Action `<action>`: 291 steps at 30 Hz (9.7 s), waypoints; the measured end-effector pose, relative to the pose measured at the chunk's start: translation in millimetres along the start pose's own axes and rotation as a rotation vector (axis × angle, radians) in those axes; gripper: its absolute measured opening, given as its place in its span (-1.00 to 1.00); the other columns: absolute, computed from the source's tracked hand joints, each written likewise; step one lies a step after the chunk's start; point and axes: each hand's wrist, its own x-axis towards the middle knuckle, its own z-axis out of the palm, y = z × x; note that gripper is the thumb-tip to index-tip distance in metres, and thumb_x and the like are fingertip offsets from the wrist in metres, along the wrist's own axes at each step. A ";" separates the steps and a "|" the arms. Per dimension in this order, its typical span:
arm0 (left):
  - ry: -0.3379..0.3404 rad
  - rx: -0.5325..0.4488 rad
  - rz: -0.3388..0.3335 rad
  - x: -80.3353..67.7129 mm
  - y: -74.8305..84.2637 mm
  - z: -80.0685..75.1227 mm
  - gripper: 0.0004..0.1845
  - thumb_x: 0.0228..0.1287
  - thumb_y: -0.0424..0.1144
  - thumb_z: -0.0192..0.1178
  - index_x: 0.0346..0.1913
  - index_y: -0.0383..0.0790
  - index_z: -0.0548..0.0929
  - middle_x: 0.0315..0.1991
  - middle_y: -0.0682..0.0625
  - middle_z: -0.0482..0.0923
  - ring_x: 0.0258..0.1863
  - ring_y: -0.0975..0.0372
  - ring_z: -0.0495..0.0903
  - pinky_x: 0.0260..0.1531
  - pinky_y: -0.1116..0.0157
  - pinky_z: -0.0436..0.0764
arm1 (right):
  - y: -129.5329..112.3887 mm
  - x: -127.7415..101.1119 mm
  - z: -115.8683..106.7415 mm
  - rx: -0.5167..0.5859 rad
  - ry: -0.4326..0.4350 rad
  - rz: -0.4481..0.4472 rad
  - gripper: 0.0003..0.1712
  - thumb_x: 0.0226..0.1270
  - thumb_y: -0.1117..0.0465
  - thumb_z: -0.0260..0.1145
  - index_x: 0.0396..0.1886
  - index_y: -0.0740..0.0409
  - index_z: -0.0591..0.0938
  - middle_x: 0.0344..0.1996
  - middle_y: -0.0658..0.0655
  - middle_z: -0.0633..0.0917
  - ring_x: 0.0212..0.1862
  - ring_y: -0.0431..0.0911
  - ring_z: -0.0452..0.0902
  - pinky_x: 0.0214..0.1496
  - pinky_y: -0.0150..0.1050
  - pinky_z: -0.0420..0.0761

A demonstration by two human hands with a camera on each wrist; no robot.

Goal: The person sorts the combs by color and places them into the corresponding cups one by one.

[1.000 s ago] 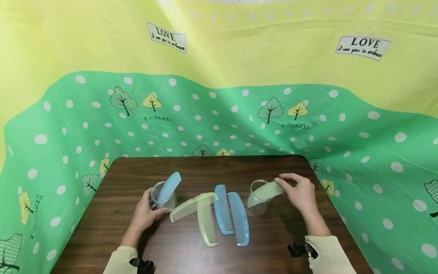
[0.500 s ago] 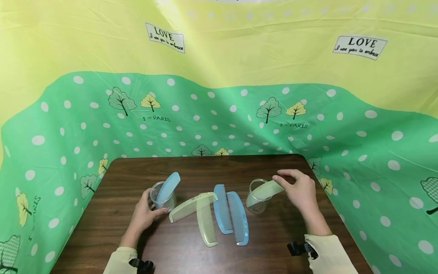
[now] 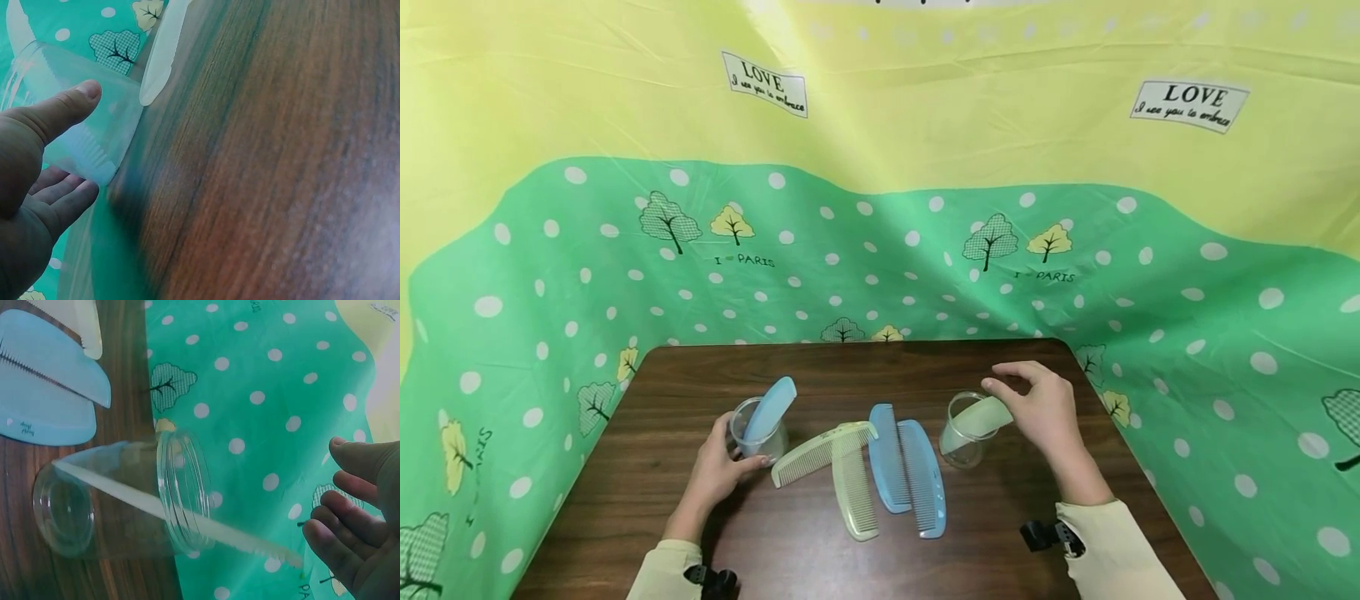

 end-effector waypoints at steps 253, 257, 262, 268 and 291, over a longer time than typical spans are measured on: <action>-0.037 -0.017 -0.016 1.8 -0.6 -2.3 0.07 -0.02 -0.35 0.63 0.50 -0.33 0.17 0.45 -0.37 0.29 0.46 -0.23 0.32 0.32 -0.03 0.60 | 8.4 -45.5 -48.4 0.315 0.298 0.229 -0.60 0.29 0.42 0.45 0.13 0.26 0.73 -0.24 -0.23 0.66 -0.32 -0.53 0.66 -0.34 -0.70 0.60; -0.038 -0.015 -0.018 1.2 -0.8 -2.4 0.08 -0.02 -0.34 0.64 0.50 -0.33 0.16 0.45 -0.37 0.28 0.46 -0.23 0.32 0.32 -0.03 0.59 | 16.7 -46.8 -53.9 0.359 0.319 0.288 -0.58 0.27 0.46 0.44 0.15 0.29 0.72 -0.22 -0.22 0.66 -0.32 -0.52 0.68 -0.26 -0.71 0.64; -0.035 -0.014 -0.022 0.6 -0.2 -2.9 0.08 -0.02 -0.34 0.64 0.50 -0.33 0.17 0.45 -0.38 0.29 0.46 -0.22 0.33 0.32 -0.02 0.60 | 23.2 -47.9 -58.6 0.322 0.326 0.325 -0.57 0.27 0.41 0.47 0.16 0.27 0.72 -0.24 -0.32 0.66 -0.32 -0.58 0.65 -0.35 -0.74 0.58; -0.030 -0.019 -0.026 0.2 0.5 -3.3 0.07 -0.03 -0.35 0.63 0.49 -0.33 0.18 0.44 -0.37 0.30 0.46 -0.22 0.33 0.32 -0.02 0.59 | 21.9 -49.6 -52.8 0.257 0.293 0.277 -0.59 0.28 0.36 0.48 0.14 0.28 0.73 -0.27 -0.35 0.63 -0.35 -0.61 0.62 -0.37 -0.73 0.58; -0.020 -0.023 -0.017 1.1 -2.8 -1.0 0.07 -0.03 -0.34 0.64 0.50 -0.31 0.17 0.45 -0.37 0.28 0.46 -0.23 0.32 0.31 -0.02 0.61 | 16.5 -47.0 -9.0 0.094 0.238 0.078 -0.67 0.24 0.33 0.53 0.02 0.17 0.80 -0.32 -0.03 0.67 -0.38 -0.66 0.48 -0.42 -0.68 0.54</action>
